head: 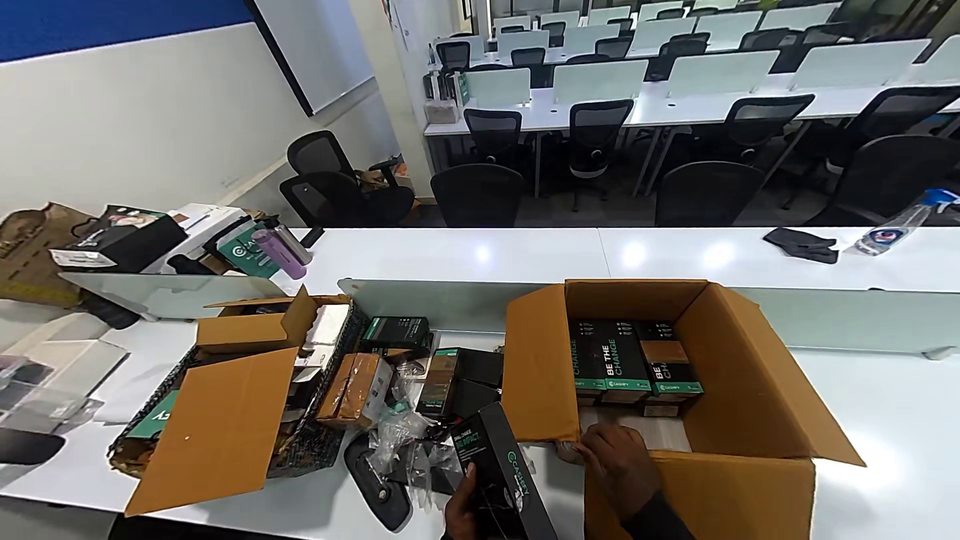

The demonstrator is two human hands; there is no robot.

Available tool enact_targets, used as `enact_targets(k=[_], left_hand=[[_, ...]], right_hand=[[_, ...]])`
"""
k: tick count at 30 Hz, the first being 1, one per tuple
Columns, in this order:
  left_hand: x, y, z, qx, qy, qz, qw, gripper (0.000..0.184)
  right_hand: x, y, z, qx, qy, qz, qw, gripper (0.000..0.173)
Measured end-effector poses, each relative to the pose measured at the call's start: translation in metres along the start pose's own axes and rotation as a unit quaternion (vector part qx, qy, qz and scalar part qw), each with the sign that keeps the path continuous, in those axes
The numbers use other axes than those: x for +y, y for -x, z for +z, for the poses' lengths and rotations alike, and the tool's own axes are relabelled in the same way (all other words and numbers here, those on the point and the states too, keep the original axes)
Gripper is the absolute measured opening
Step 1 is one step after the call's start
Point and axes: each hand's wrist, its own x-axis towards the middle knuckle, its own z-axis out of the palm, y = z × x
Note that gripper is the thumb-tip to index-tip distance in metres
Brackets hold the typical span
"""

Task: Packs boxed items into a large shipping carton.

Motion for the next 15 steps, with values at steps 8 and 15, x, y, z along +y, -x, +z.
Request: enact_targets(k=[8, 15], left_hand=[[-0.001, -0.003, 0.002, 0.007, -0.003, 0.002, 1.0, 0.027], [-0.002, -0.006, 0.0, 0.006, -0.003, 0.0, 1.0, 0.03]], right_hand=[[-0.005, 0.006, 0.001, -0.018, -0.008, 0.001, 1.0, 0.041], [-0.014, 0.006, -0.022, -0.017, -0.093, 0.073, 0.993, 0.033]])
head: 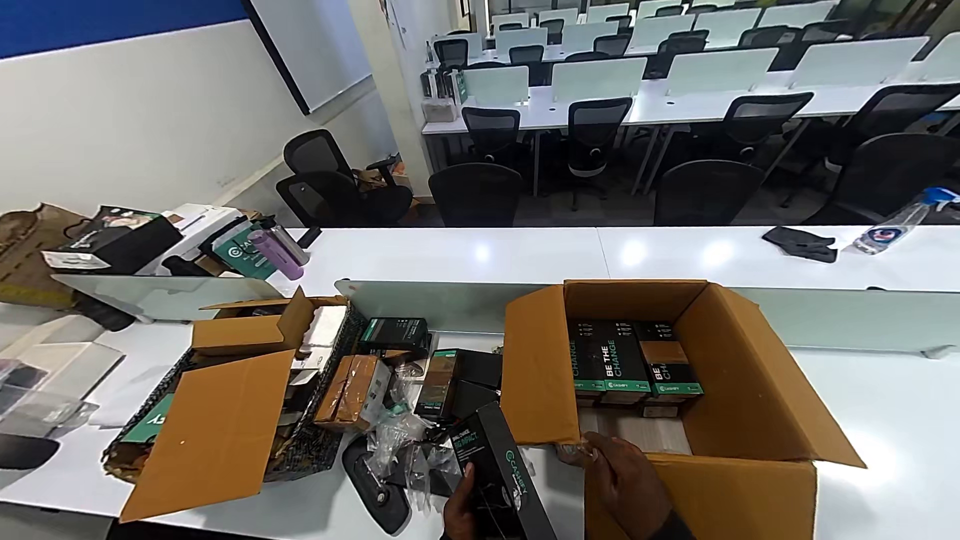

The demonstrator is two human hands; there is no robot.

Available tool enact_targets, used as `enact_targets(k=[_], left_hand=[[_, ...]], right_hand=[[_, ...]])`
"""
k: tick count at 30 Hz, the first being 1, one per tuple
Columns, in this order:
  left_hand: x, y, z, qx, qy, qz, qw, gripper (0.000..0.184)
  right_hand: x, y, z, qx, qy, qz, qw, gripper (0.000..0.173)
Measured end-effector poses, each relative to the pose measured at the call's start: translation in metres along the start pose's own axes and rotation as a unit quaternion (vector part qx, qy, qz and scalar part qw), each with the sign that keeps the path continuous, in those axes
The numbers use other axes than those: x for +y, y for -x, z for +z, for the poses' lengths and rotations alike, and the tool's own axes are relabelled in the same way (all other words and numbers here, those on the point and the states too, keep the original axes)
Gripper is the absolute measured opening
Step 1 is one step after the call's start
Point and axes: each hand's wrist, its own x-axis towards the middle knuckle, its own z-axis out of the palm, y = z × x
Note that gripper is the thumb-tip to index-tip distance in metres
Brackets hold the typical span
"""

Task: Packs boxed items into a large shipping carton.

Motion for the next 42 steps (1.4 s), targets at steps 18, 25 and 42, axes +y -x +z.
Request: enact_targets(k=[18, 25, 42], left_hand=[[0.003, -0.002, -0.006, 0.023, 0.009, -0.007, 1.0, 0.03], [0.002, -0.002, -0.005, 0.016, 0.013, -0.011, 1.0, 0.031], [0.0, 0.003, 0.003, 0.008, -0.001, -0.014, 1.0, 0.028]], right_hand=[[0.013, -0.023, -0.011, -0.102, -0.046, 0.064, 0.992, 0.018], [0.003, -0.016, 0.002, -0.087, 0.057, 0.048, 0.993, 0.021], [-0.015, -0.014, 0.005, -0.123, 0.113, 0.103, 0.981, 0.027]])
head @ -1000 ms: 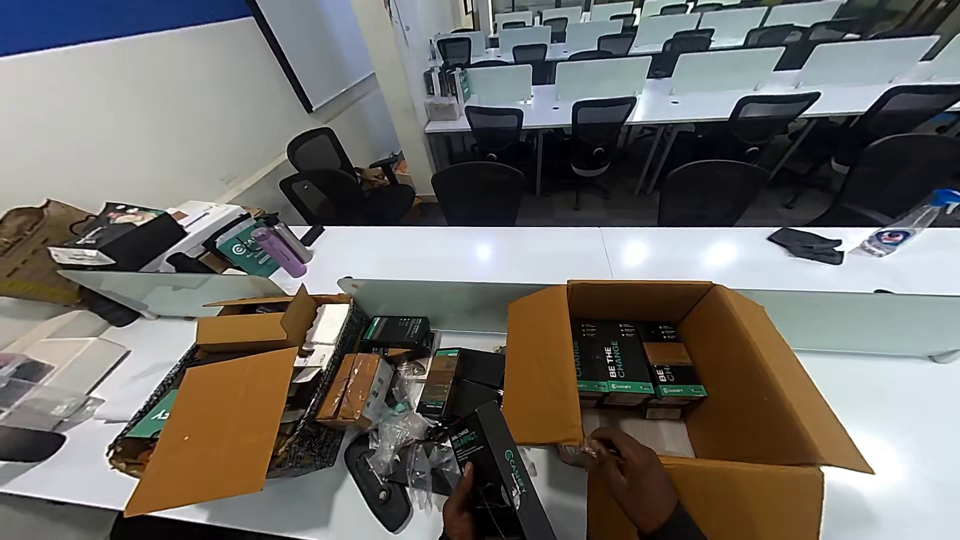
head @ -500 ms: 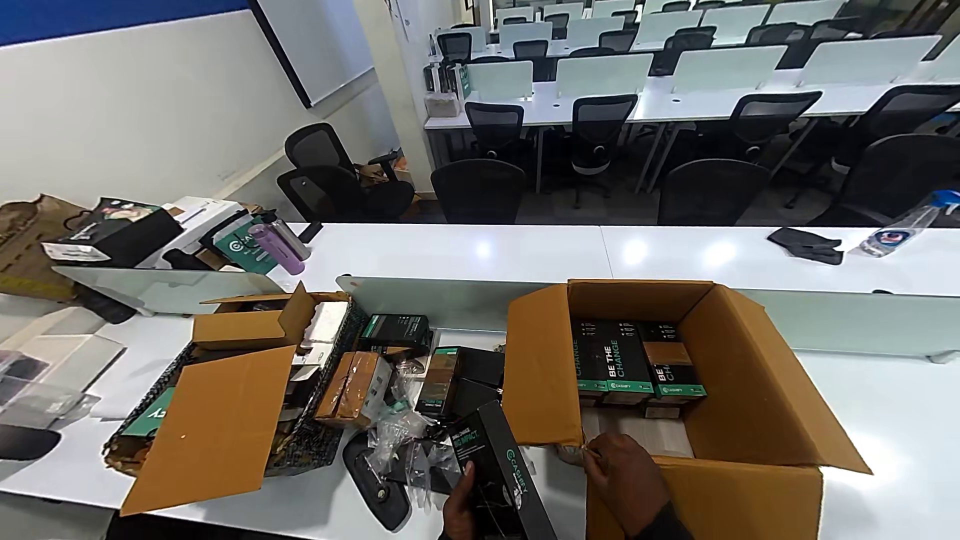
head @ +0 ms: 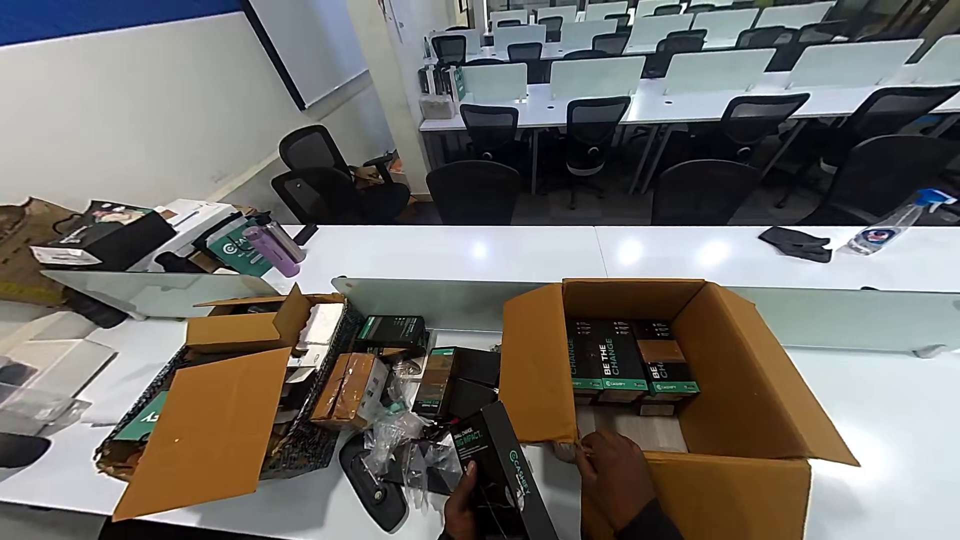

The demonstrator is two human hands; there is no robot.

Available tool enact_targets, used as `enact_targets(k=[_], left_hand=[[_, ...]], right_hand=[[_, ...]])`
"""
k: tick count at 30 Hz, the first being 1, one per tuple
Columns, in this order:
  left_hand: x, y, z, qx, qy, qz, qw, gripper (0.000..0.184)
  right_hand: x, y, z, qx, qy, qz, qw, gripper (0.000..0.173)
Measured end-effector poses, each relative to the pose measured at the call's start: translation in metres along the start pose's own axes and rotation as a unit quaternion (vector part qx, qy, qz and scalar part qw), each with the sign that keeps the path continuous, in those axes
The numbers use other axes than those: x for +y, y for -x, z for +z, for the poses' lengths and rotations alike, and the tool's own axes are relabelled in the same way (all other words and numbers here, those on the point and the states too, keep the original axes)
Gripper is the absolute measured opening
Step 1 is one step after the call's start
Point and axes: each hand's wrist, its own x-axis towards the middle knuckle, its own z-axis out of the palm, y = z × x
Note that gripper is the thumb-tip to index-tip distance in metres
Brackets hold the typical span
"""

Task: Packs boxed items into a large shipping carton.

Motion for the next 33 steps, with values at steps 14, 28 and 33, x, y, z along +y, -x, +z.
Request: enact_targets(k=[14, 28, 33], left_hand=[[-0.001, 0.006, 0.001, 0.005, 0.011, -0.001, 1.0, 0.027], [-0.003, -0.004, 0.012, 0.028, -0.044, -0.005, 0.999, 0.06], [0.003, -0.01, 0.012, -0.017, -0.026, 0.032, 0.999, 0.057]], right_hand=[[-0.018, -0.015, -0.02, -0.084, 0.023, 0.031, 0.996, 0.028], [-0.007, 0.013, -0.033, 0.049, -0.13, -0.08, 0.987, 0.061], [-0.026, 0.035, -0.053, -0.221, -0.461, -0.086, 0.855, 0.059]])
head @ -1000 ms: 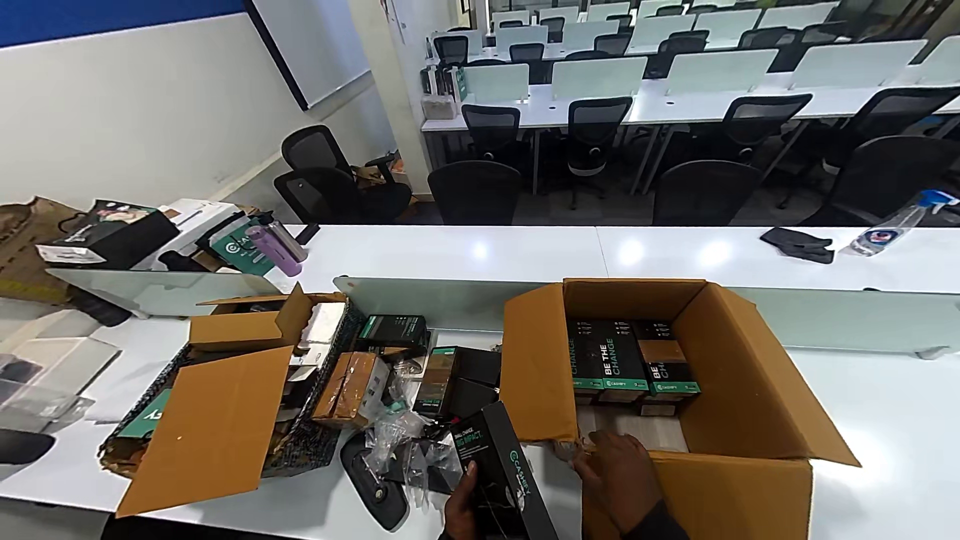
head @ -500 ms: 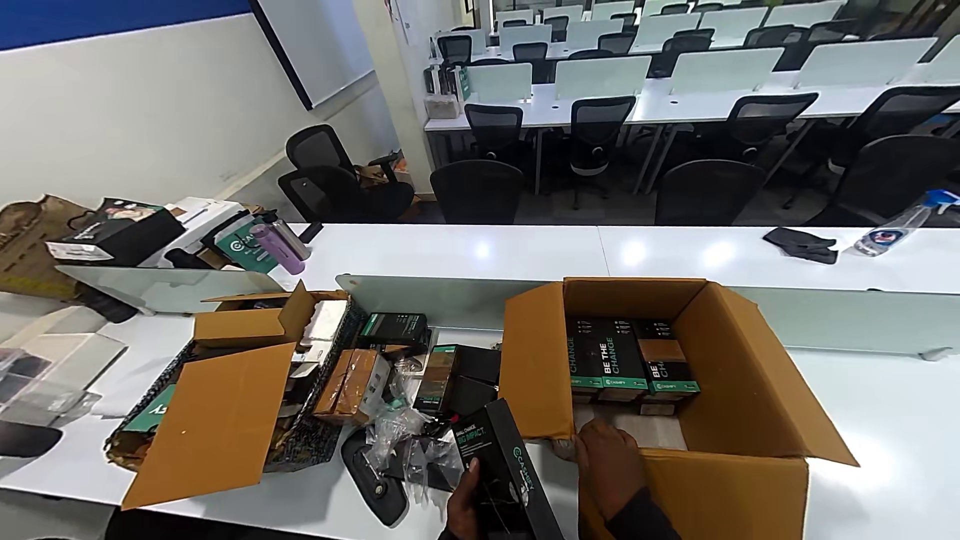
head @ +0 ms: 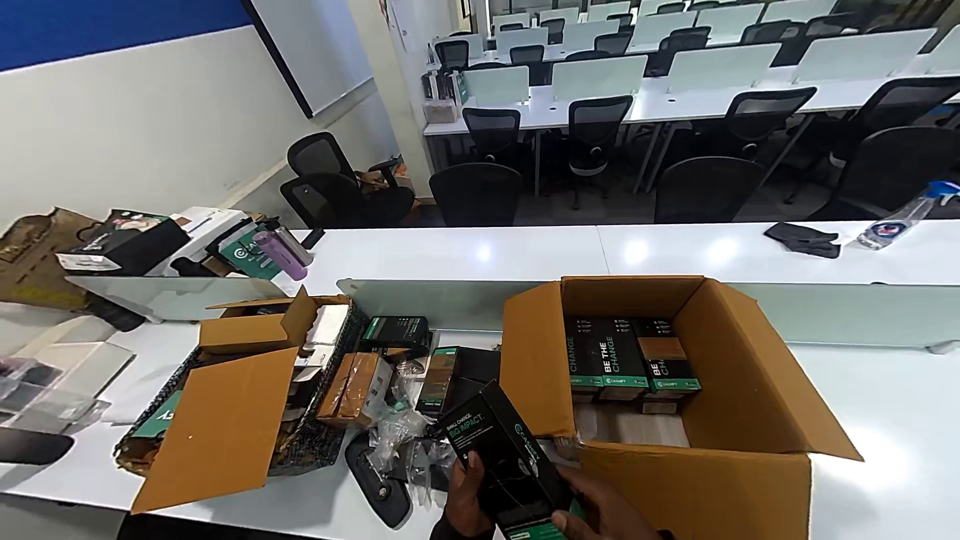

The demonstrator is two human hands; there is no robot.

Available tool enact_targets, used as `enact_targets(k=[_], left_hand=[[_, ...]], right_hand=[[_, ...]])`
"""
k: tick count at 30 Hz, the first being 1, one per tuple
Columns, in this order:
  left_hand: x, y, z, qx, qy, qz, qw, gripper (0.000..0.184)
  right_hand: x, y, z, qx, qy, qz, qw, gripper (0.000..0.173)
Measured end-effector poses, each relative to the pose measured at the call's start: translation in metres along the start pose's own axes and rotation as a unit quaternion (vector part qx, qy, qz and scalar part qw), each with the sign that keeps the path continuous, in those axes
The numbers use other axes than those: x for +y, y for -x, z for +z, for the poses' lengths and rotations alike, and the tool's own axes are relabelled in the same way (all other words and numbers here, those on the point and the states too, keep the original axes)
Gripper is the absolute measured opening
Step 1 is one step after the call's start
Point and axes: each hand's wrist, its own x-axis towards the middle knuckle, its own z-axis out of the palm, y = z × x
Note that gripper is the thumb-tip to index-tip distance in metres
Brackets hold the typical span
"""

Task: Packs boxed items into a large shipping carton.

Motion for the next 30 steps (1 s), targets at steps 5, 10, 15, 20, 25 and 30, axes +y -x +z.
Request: enact_targets(k=[5, 10, 15, 20, 25, 30], left_hand=[[0.004, -0.001, 0.01, 0.005, -0.031, 0.021, 0.999, 0.057], [0.004, -0.004, 0.024, -0.043, -0.152, -0.053, 0.986, 0.118], [0.0, 0.021, 0.031, -0.087, 0.029, -0.061, 0.994, 0.065], [0.015, 0.015, 0.03, -0.01, 0.014, -0.041, 0.999, 0.059], [0.019, 0.009, 0.027, -0.053, -0.027, -0.023, 0.998, 0.052], [0.012, 0.003, 0.04, -0.03, -0.07, -0.035, 0.996, 0.068]], right_hand=[[0.001, 0.005, 0.011, 0.051, -0.005, -0.045, 0.998, 0.064], [-0.004, 0.012, 0.013, 0.225, 0.214, -0.098, 0.945, 0.059], [-0.013, 0.009, 0.024, 0.126, 0.364, -0.165, 0.908, 0.055], [-0.007, 0.007, 0.023, 0.126, 0.272, -0.179, 0.937, 0.055], [-0.001, 0.001, 0.02, 0.182, 0.272, -0.113, 0.938, 0.104], [-0.002, -0.002, 0.03, 0.204, 0.273, -0.075, 0.937, 0.125]])
